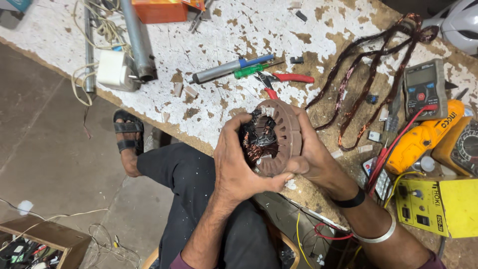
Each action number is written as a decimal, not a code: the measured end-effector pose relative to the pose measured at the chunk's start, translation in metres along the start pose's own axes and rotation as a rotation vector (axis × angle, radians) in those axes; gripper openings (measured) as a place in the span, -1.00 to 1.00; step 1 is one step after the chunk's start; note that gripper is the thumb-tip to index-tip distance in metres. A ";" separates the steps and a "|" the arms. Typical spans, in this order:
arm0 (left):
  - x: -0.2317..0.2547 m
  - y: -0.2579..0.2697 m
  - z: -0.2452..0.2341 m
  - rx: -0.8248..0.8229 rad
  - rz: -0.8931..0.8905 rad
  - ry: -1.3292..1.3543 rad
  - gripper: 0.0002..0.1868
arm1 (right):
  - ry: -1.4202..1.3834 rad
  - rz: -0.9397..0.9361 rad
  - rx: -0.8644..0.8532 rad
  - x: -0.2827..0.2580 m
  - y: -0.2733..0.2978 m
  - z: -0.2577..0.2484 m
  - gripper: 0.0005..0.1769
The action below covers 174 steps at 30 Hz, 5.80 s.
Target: The person holds a circular electrical component with copper windings and uses a green screwdriver to adjust internal parts. They rotate the component, probe the windings, and use pliers to manipulate wires within the assembly.
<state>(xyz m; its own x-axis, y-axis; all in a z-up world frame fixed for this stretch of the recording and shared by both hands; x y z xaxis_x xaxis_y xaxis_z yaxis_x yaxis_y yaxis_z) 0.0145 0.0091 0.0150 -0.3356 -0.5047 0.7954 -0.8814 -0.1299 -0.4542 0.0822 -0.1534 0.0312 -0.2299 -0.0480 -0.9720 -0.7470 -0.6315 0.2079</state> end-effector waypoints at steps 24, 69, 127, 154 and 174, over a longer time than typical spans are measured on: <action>0.002 0.000 0.002 0.037 0.068 -0.002 0.14 | 0.363 -0.107 0.139 0.002 0.005 -0.002 0.48; -0.038 0.006 -0.019 0.078 -0.153 1.397 0.31 | 1.420 -0.230 0.377 -0.005 -0.095 -0.039 -0.61; -0.035 0.010 -0.016 -0.162 0.086 0.413 0.11 | 0.196 -0.102 0.227 -0.007 0.004 -0.024 -0.70; -0.035 0.006 -0.017 -0.187 0.113 0.469 0.12 | -0.303 -0.039 0.179 0.025 -0.009 -0.031 -0.65; -0.034 0.007 -0.016 -0.190 0.099 0.443 0.12 | -0.162 -0.183 0.276 0.026 -0.002 -0.029 -0.67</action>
<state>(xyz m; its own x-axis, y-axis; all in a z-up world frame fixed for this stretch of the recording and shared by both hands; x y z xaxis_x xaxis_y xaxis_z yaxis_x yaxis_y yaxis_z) 0.0145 0.0395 -0.0086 -0.4931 -0.0902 0.8653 -0.8696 0.0795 -0.4873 0.0962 -0.1759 0.0018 -0.1565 0.1834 -0.9705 -0.9199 -0.3847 0.0757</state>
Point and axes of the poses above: each hand's wrist, its own y-axis away from the middle knuckle, its own z-axis out of the palm, x = y × z, the point moved 2 cm from there along -y, towards the middle knuckle, and after that the axes turned 9 degrees about z, right-handed, at the moved point
